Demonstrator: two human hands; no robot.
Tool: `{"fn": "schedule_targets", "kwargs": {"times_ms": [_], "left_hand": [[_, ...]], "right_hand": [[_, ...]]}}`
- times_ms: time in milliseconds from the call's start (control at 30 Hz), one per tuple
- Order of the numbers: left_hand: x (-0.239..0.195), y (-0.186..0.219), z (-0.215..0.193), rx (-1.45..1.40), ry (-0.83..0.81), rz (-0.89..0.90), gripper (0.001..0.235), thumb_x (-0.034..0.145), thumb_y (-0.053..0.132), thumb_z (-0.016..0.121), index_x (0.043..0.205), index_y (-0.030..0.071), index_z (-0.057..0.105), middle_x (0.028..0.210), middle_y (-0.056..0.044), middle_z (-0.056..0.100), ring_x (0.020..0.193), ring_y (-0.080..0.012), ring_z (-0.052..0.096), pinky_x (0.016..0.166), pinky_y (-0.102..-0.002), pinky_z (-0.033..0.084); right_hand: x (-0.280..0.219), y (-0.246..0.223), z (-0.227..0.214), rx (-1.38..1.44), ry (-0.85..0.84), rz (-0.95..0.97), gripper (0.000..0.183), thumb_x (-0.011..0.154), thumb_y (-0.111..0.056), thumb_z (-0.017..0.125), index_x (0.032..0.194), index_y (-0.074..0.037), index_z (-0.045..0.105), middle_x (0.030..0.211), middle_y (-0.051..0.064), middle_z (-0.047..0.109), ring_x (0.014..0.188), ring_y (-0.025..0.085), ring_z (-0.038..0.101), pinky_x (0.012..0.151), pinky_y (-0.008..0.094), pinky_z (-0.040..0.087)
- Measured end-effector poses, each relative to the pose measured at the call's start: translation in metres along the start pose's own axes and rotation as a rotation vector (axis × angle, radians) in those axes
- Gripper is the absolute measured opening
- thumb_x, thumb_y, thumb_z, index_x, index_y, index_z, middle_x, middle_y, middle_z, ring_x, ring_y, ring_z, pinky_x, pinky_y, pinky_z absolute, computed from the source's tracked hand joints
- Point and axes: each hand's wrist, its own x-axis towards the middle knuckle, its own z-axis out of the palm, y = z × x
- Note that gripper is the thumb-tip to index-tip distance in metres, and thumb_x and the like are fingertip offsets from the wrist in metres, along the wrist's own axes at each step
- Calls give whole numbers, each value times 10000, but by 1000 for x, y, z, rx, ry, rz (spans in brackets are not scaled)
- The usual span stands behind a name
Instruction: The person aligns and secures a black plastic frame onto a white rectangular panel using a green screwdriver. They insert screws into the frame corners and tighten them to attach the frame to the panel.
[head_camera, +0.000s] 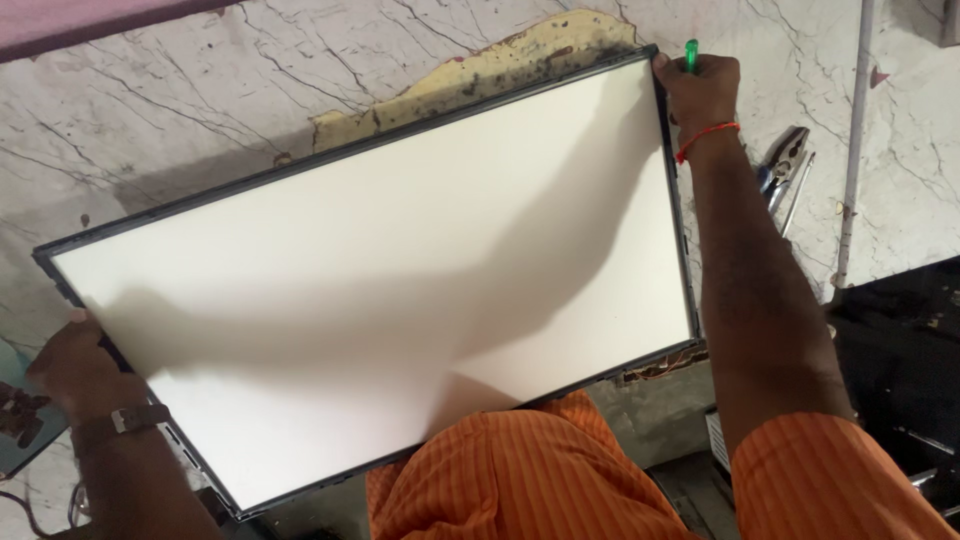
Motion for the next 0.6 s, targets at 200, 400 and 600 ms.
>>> {"fn": "schedule_targets", "kwargs": {"times_ms": [200, 400, 600], "left_hand": [[-24, 27, -37, 348, -6, 138, 333, 938, 138, 755, 1242, 39, 661, 1139, -108, 729, 1014, -219, 728, 901, -322, 581], [-101, 72, -87, -826, -110, -627, 217, 1210, 224, 570, 1286, 62, 692, 1154, -72, 720, 996, -183, 704, 799, -305, 552], [-106, 53, -49, 181, -103, -165, 302, 1134, 244, 581, 1025, 3, 727, 916, -119, 737, 765, -231, 698, 604, -354, 531]], "right_hand": [[-19, 11, -22, 24, -123, 51, 339, 1000, -248, 791, 774, -41, 647, 634, 1, 570, 467, 83, 465, 406, 270, 329], [-82, 48, -57, -132, -147, 184, 209, 937, -250, 787, 1011, -57, 762, 726, -27, 663, 498, 52, 505, 424, 225, 397], [-89, 76, -59, 122, -105, 181, 255, 922, -182, 821, 920, 56, 732, 689, 21, 637, 496, 68, 510, 422, 242, 359]]}}
